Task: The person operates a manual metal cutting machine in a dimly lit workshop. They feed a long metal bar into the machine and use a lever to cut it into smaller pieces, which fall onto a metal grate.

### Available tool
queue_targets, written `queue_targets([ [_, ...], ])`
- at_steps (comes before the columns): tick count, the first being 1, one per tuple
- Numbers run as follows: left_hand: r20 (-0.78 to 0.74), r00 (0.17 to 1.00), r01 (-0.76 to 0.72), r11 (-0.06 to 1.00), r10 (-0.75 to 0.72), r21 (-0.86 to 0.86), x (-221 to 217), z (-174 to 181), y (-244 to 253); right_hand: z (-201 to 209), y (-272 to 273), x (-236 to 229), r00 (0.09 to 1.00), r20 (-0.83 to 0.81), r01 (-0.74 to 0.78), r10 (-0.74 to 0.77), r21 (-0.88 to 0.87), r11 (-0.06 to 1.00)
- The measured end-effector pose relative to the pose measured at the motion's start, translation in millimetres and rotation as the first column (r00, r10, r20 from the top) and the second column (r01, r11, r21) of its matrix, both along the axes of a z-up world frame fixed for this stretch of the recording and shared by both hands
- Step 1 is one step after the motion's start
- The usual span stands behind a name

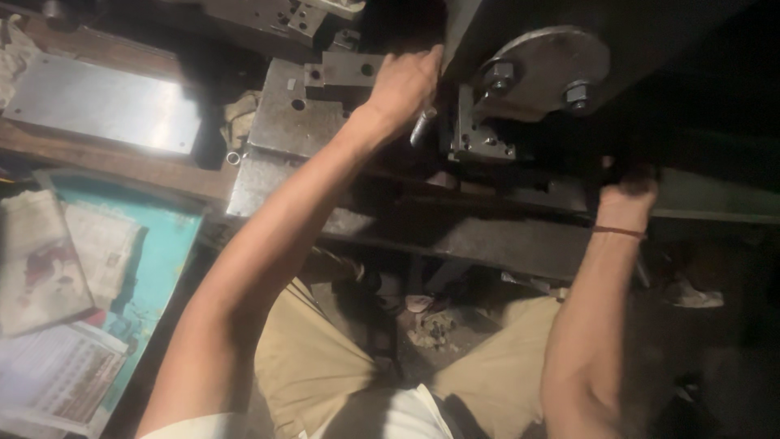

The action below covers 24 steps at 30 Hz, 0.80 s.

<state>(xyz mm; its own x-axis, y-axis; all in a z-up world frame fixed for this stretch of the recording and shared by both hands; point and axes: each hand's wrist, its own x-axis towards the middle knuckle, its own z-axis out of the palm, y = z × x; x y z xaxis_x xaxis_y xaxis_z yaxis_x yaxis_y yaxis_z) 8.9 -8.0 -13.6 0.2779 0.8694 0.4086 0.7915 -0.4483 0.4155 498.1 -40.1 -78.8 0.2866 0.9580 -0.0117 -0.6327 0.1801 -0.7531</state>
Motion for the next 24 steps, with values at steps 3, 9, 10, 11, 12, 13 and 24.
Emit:
queue_targets([
  [3,-0.040,0.999,-0.030,0.999,0.029,-0.032,-10,0,-3,8,-3,-24,0.998,0.057,0.038,-0.036,-0.025,0.999],
  [9,0.071,0.996,-0.058,0.997,0.053,0.059,-11,-9,-18,5,-8,-33,1.000,0.019,-0.008,0.009,-0.044,0.999],
  [10,0.084,0.995,-0.056,0.998,0.053,0.031,-11,-9,-20,1,-8,-32,1.000,0.019,0.005,-0.004,-0.045,0.999],
  [11,0.095,0.994,-0.053,0.999,0.053,0.005,-11,-9,-20,-3,-7,-31,1.000,0.017,0.018,-0.018,-0.043,0.999],
  [12,0.095,0.994,-0.052,0.998,0.049,0.027,-12,-8,-19,-7,-5,-30,0.998,0.060,0.036,-0.032,-0.063,0.997],
  [13,0.098,0.994,-0.054,0.998,0.050,0.045,-11,-8,-18,-10,-4,-28,0.994,0.105,0.052,-0.043,-0.085,0.995],
  [24,0.056,0.996,-0.068,0.997,0.066,0.026,-9,-1,-24,-47,13,4,0.998,0.031,0.052,-0.050,-0.078,0.996],
])
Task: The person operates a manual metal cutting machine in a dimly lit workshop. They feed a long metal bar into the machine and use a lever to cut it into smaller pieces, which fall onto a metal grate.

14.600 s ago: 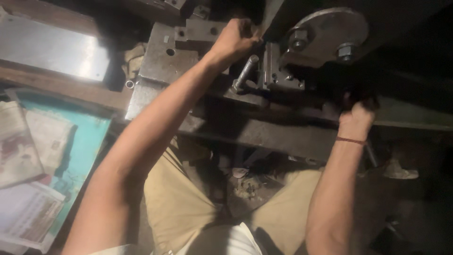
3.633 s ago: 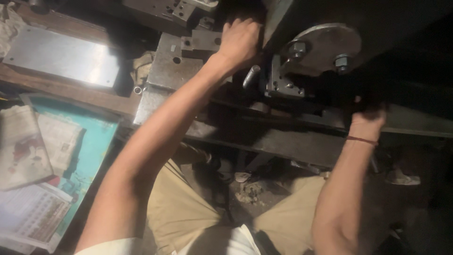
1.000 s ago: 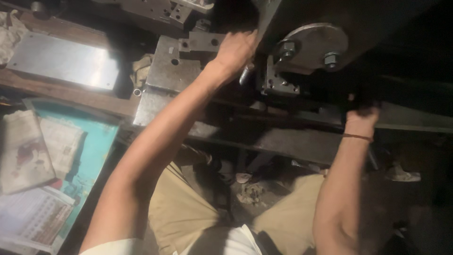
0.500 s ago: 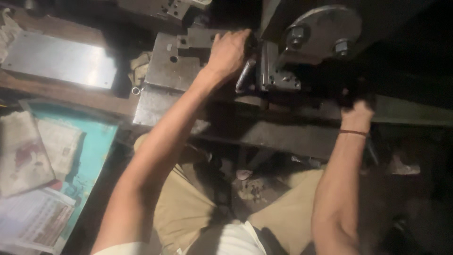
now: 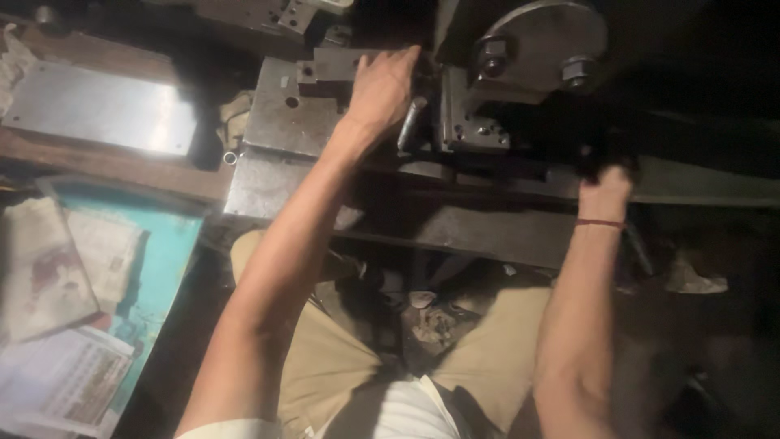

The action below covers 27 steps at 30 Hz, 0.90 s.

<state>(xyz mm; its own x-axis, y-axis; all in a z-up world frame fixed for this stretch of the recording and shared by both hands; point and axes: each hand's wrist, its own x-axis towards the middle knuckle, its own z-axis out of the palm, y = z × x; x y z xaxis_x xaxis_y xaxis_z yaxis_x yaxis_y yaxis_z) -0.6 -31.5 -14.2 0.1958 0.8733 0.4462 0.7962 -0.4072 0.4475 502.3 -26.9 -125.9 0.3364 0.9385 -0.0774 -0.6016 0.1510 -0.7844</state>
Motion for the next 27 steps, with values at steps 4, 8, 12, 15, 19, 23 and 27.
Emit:
queue_targets([
  [4,-0.012,1.000,-0.001,1.000,0.002,0.022,-3,2,-3,-10,9,6,1.000,-0.002,0.005,-0.005,-0.014,1.000],
  [8,-0.006,1.000,0.014,1.000,-0.014,-0.003,-1,0,-5,-6,9,5,0.999,0.025,-0.031,0.032,-0.043,0.999],
  [12,-0.016,1.000,-0.024,0.998,0.026,0.065,1,-10,5,4,9,0,0.999,-0.035,-0.029,0.026,-0.087,0.996],
  [15,-0.045,0.998,-0.028,0.997,0.032,0.068,2,-24,14,2,2,-1,0.996,0.077,0.064,-0.051,-0.173,0.983],
  [19,-0.058,0.997,-0.035,0.994,0.041,0.099,2,-29,18,2,2,1,0.996,0.078,0.039,-0.032,-0.098,0.994],
  [23,-0.050,0.998,-0.032,0.998,0.035,0.050,2,-22,13,-5,4,3,0.997,-0.079,0.023,-0.022,0.007,1.000],
  [27,-0.030,0.999,-0.025,1.000,0.025,-0.006,1,-14,7,-8,7,8,0.999,-0.039,-0.028,0.030,0.053,0.998],
])
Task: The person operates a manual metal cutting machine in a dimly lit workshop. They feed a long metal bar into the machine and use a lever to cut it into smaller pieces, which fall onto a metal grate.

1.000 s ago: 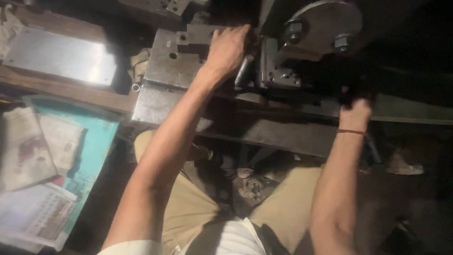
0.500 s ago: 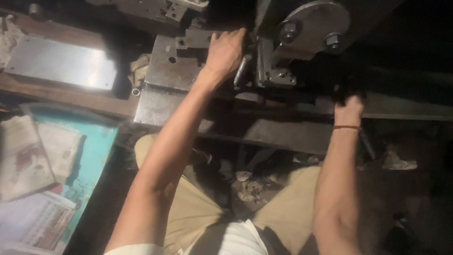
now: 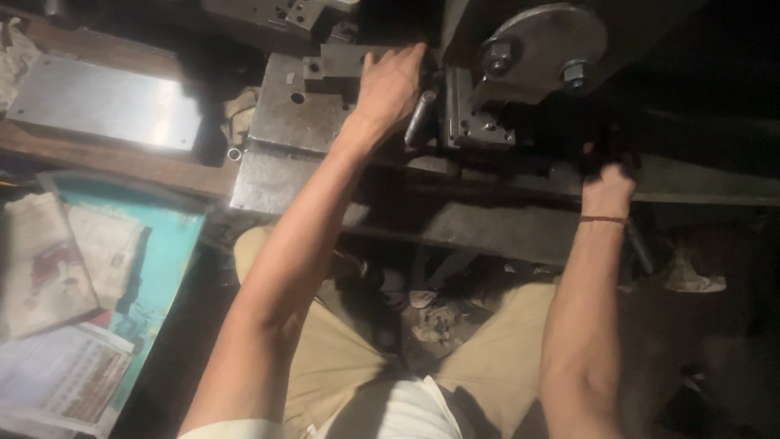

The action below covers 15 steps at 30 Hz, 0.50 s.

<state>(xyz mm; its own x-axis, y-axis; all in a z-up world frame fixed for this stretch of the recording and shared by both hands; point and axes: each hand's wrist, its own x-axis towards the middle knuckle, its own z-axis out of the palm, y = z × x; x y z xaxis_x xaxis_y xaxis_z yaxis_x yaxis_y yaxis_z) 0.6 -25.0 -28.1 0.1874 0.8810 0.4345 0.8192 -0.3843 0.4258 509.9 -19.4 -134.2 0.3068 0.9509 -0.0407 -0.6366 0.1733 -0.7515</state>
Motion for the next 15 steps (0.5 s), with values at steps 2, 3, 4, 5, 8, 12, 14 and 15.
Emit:
queue_targets([
  [2,0.014,1.000,-0.009,1.000,0.008,0.013,0,2,-2,-2,0,1,0.995,0.104,0.017,-0.012,-0.044,0.999],
  [3,0.014,1.000,-0.006,1.000,0.005,0.025,0,3,-3,-3,-2,2,0.998,0.059,0.020,-0.018,-0.030,0.999],
  [4,0.014,1.000,-0.003,0.999,0.002,0.039,0,4,-2,-4,-5,3,1.000,0.013,0.024,-0.024,-0.015,1.000],
  [5,0.014,1.000,0.001,0.999,-0.002,0.053,1,6,-3,-3,-6,4,0.999,-0.032,0.029,-0.029,0.000,1.000],
  [8,-0.013,1.000,0.013,0.999,-0.014,-0.041,-1,13,-7,2,-6,-1,0.994,0.102,-0.046,0.039,0.062,0.997],
  [12,0.038,0.993,0.111,0.993,-0.113,0.036,-6,21,-18,7,-13,-8,0.997,0.083,-0.015,0.011,0.040,0.999],
  [14,0.067,0.977,0.196,0.974,-0.204,0.116,-9,23,-22,10,-16,-9,0.982,0.186,0.020,-0.028,0.043,0.999],
  [15,0.050,0.982,0.177,0.981,-0.181,0.075,-9,24,-21,11,-15,-7,0.996,0.094,-0.014,0.009,0.049,0.999],
])
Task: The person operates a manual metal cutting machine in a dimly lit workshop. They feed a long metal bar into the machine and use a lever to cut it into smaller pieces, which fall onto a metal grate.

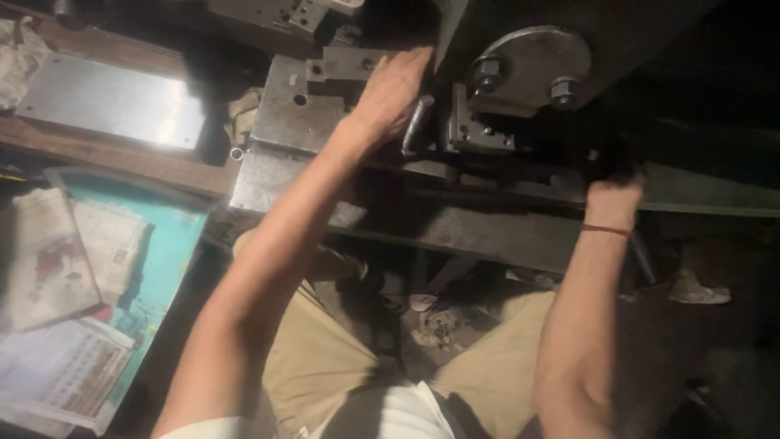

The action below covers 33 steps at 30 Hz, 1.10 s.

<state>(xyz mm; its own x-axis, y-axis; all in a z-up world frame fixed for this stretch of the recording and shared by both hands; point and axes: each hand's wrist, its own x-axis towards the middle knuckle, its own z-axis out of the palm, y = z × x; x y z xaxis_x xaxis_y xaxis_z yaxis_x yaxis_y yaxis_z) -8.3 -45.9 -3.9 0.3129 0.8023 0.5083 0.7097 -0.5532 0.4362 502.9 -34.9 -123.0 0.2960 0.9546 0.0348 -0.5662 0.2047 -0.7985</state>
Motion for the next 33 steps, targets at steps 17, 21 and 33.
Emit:
queue_targets([
  [17,-0.004,0.998,-0.062,0.998,0.062,-0.018,21,-15,38,27,10,22,0.985,-0.141,-0.093,0.099,0.046,0.995],
  [21,0.030,0.995,-0.095,0.987,0.092,0.126,21,-26,38,35,-2,10,0.998,-0.059,-0.029,0.031,0.024,0.999],
  [33,0.011,0.992,-0.120,0.974,0.124,-0.193,10,-4,32,64,-17,-39,0.996,0.003,-0.088,0.089,-0.106,0.990],
])
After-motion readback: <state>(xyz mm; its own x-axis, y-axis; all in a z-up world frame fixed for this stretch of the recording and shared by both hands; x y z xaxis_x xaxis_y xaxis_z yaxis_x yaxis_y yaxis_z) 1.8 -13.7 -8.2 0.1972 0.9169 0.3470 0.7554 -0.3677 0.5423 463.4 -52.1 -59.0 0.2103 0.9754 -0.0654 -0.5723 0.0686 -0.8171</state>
